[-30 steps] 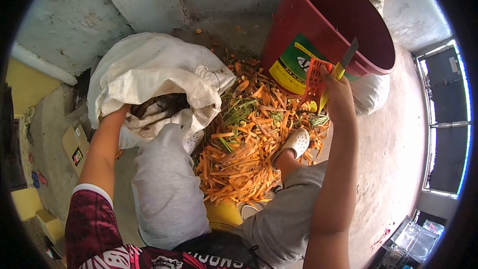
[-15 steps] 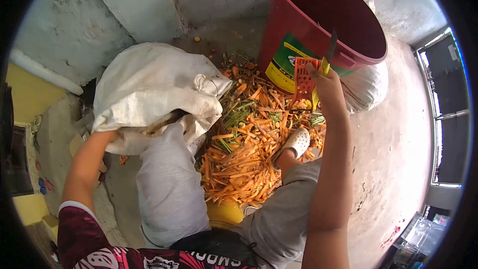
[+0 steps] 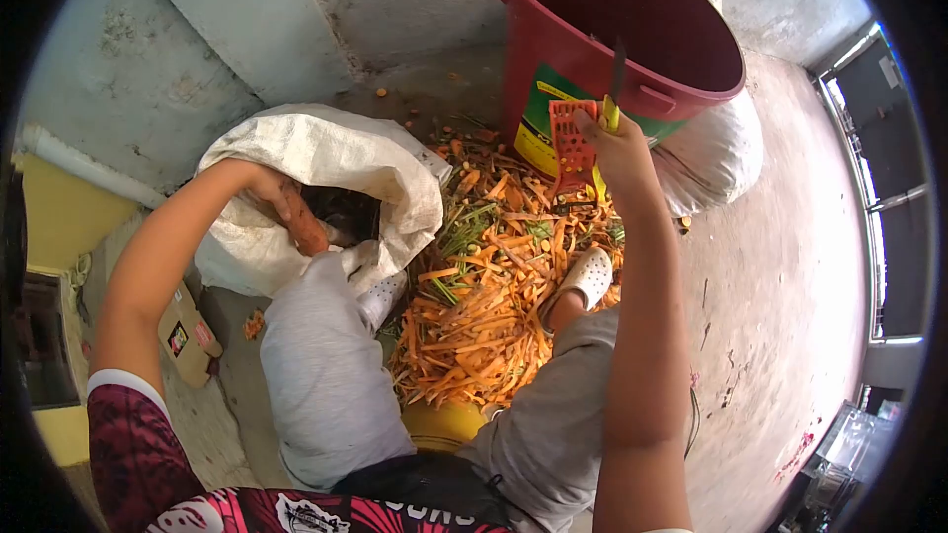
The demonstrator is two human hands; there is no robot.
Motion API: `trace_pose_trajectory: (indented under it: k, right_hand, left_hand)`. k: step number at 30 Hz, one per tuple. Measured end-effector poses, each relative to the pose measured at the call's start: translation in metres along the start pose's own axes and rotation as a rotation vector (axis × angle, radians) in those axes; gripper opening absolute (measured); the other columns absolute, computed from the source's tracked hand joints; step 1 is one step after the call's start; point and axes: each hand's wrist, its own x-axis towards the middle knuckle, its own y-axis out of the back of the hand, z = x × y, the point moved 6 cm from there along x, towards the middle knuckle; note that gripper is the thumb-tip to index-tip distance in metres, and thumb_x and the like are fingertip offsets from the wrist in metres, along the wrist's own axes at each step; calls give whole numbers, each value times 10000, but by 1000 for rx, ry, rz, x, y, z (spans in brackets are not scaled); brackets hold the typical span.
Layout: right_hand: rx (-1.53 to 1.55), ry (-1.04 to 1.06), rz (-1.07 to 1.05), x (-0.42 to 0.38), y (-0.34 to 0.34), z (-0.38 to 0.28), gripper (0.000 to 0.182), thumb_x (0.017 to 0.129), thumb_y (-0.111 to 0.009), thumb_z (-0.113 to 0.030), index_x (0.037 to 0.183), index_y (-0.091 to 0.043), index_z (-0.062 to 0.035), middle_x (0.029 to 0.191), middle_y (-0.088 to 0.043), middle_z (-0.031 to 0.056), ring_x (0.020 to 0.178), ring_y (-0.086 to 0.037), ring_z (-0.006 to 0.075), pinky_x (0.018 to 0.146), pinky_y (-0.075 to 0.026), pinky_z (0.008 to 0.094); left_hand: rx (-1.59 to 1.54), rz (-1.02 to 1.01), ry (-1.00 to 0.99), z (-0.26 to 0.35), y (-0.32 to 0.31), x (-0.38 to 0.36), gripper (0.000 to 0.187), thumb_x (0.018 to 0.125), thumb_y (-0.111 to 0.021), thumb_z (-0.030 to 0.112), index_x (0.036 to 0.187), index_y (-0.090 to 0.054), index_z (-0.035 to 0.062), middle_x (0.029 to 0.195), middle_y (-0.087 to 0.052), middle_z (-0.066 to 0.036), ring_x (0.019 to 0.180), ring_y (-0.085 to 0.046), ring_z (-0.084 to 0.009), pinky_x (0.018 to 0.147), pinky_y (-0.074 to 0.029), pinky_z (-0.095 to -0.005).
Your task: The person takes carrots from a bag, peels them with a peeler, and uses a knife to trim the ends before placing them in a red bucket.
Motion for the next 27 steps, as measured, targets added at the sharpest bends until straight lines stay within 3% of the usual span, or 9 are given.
trace_pose_trajectory:
  k: [3, 7, 8, 13, 15, 19, 20, 23, 27]
  right_hand:
    - [11, 1, -30, -4, -6, -5, 177, 843, -514, -154, 907, -559, 5, 789, -556, 3, 705, -480, 73, 656, -385, 232]
    - [-66, 38, -36, -1, -8, -4, 176, 845, -514, -153, 900, -555, 9, 779, -553, 4, 699, -471, 70, 650, -385, 228]
    - [-63, 45, -18, -1, -8, -7, 184, 845, -516, -163, 899, -555, 8, 783, -559, 10, 693, -483, 75, 643, -394, 231]
    - [136, 6, 40, -5, 14, -19, 212, 846, -516, -202, 909, -555, -4, 804, -588, 52, 660, -548, 119, 583, -453, 250]
    - [210, 128, 182, -3, 48, -26, 199, 853, -493, -190, 945, -541, -20, 795, -586, 64, 644, -567, 140, 545, -475, 266]
    - [258, 71, 319, -14, 74, -22, 219, 848, -501, -200, 981, -529, -28, 799, -580, 57, 614, -558, 133, 503, -470, 267]
    - [236, 70, 307, -15, 70, -21, 224, 846, -506, -205, 978, -532, -26, 799, -580, 56, 605, -555, 132, 498, -470, 262]
    - [116, 70, 232, -9, 58, -13, 241, 854, -495, -231, 962, -548, -23, 794, -580, 61, 604, -553, 130, 480, -473, 258]
    - [-116, -11, 74, -35, 9, -28, 214, 865, -450, -197, 940, -576, -41, 798, -589, 57, 627, -558, 114, 468, -470, 252]
  left_hand:
    - [-136, -27, -61, 8, 4, -5, 429, 749, -615, 313, 1085, -499, 72, 838, -557, -22, 684, -526, -140, 566, -415, -252]
    - [-826, -93, -334, 34, 7, -33, 483, 706, -665, 281, 1085, -498, 33, 716, -513, -18, 523, -457, -97, 471, -363, -200]
    - [-971, -90, -418, 43, 6, -35, 486, 708, -666, 278, 1088, -492, 29, 713, -502, -16, 546, -458, -75, 457, -345, -183]
    - [-1206, 104, -787, 79, 14, -71, 448, 732, -641, 316, 1014, -488, 3, 742, -514, -16, 569, -467, -71, 477, -361, -193]
    - [-1337, 189, -959, 86, 19, -80, 466, 727, -647, 330, 1007, -484, -6, 742, -514, -28, 573, -475, -83, 469, -353, -195]
    - [-1746, 218, -1236, 106, 31, -98, 562, 682, -675, 359, 1016, -455, -36, 721, -515, -91, 592, -510, -146, 566, -497, -311]
    - [-1694, 171, -1375, 121, 40, -109, 602, 674, -673, 388, 1023, -436, -42, 702, -507, -90, 577, -515, -162, 610, -517, -387]
    - [-1614, 88, -1508, 160, 61, -127, 569, 689, -661, 354, 1031, -426, -35, 697, -501, -84, 558, -514, -162, 589, -507, -349]
    - [-1626, 276, -1022, 169, 54, -69, 444, 690, -645, 221, 997, -458, -38, 710, -511, -75, 577, -524, -156, 548, -465, -296]
